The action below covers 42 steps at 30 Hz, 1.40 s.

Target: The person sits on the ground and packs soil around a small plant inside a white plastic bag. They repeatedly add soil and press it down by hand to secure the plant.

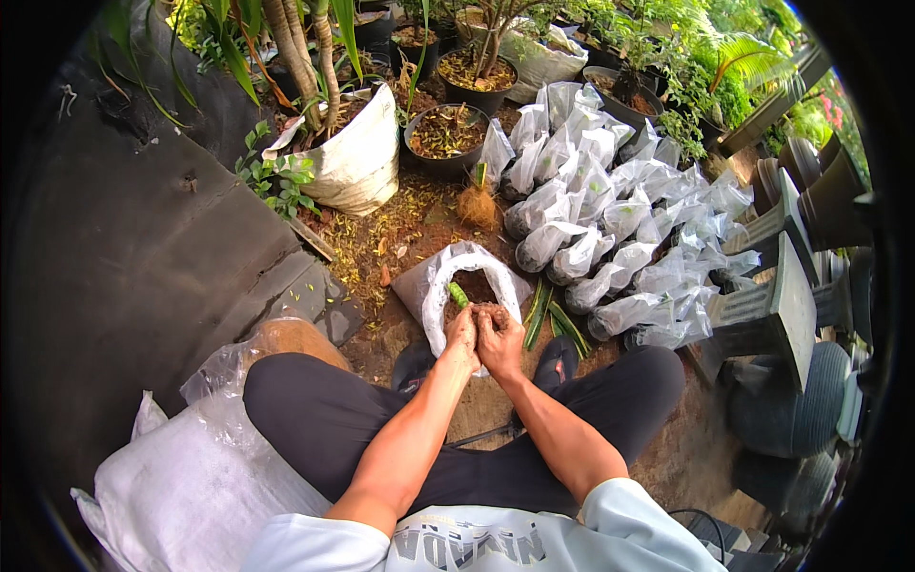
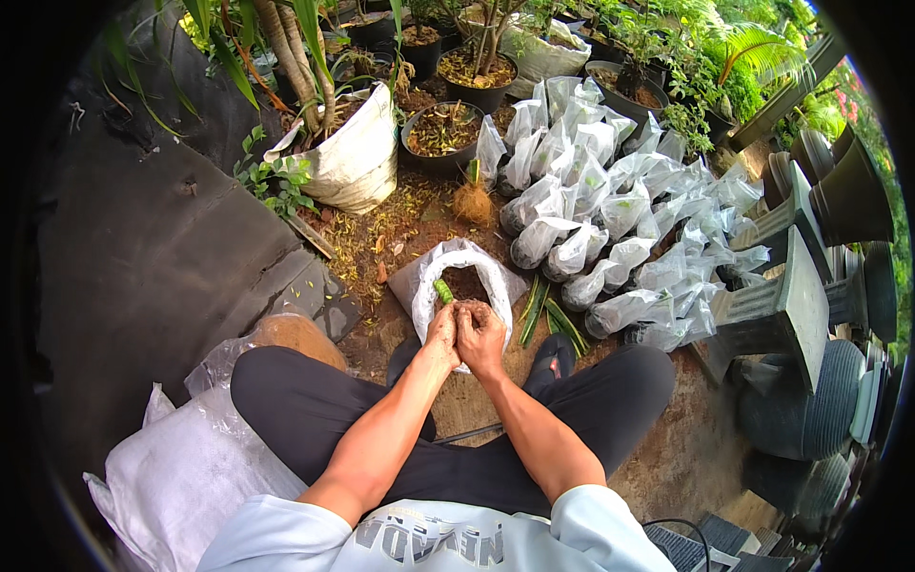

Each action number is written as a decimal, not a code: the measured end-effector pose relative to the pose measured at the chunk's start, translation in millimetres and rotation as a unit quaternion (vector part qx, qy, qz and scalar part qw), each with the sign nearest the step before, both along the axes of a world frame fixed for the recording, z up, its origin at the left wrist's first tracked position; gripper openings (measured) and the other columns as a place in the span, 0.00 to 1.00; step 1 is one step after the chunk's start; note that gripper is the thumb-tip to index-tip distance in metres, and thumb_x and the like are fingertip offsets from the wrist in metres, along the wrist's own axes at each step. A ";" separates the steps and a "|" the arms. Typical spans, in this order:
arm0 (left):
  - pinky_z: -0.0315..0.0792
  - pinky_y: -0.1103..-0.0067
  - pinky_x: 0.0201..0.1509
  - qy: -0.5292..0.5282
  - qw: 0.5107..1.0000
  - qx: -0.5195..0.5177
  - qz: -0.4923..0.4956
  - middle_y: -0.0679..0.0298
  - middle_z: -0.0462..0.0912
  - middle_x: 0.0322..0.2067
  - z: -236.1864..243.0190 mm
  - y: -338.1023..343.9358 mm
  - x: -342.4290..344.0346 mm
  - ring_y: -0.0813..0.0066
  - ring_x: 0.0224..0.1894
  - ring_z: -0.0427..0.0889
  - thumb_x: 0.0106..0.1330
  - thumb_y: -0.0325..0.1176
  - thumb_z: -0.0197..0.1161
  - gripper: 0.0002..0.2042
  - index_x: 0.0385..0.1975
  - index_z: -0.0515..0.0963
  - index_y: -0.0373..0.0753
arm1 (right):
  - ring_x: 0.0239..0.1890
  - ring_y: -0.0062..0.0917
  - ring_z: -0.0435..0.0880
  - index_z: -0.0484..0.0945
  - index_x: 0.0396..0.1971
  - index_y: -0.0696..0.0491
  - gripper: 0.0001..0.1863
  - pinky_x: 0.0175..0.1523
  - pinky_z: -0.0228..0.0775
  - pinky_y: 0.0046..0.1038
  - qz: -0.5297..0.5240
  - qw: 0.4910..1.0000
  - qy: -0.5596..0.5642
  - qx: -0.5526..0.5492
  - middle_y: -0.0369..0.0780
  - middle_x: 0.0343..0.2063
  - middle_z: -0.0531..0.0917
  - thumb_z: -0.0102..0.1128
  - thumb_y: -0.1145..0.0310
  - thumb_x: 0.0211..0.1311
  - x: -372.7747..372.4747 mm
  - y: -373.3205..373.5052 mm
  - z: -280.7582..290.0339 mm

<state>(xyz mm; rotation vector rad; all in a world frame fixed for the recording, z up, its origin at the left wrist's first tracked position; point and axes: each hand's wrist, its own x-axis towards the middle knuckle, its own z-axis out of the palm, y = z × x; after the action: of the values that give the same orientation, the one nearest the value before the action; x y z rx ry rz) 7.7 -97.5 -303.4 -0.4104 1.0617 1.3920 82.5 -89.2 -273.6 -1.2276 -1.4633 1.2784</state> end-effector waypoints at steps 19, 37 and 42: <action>0.76 0.69 0.49 -0.051 0.991 0.099 -0.074 0.63 0.84 0.39 30.3 -2.8 -17.0 0.66 0.41 0.83 0.66 0.44 0.53 0.14 0.38 0.81 0.42 | 0.45 0.26 0.82 0.81 0.46 0.62 0.14 0.52 0.72 0.25 -0.022 0.995 0.096 -0.010 0.43 0.45 0.84 0.53 0.68 0.70 -1.3 2.2 24.5; 0.75 0.74 0.41 0.302 0.943 0.082 -0.113 0.65 0.83 0.33 53.0 11.0 -5.1 0.74 0.34 0.81 0.66 0.39 0.58 0.10 0.36 0.81 0.41 | 0.50 0.29 0.79 0.81 0.47 0.58 0.20 0.57 0.69 0.32 -0.193 0.769 0.433 -0.429 0.43 0.45 0.83 0.54 0.58 0.67 1.7 18.4 29.3; 0.77 0.71 0.45 0.063 0.996 0.036 -0.048 0.62 0.84 0.34 59.0 7.1 -11.5 0.68 0.38 0.83 0.68 0.43 0.55 0.13 0.38 0.81 0.41 | 0.49 0.32 0.81 0.82 0.46 0.61 0.17 0.56 0.70 0.32 -0.062 0.968 0.195 -0.144 0.45 0.45 0.84 0.56 0.64 0.66 0.7 6.0 39.1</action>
<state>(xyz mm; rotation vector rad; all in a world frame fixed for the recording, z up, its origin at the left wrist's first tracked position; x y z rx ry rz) -3.7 -90.4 -244.4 -0.2189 1.1165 1.3797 83.2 -83.3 -234.5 -1.1474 -0.9294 1.5791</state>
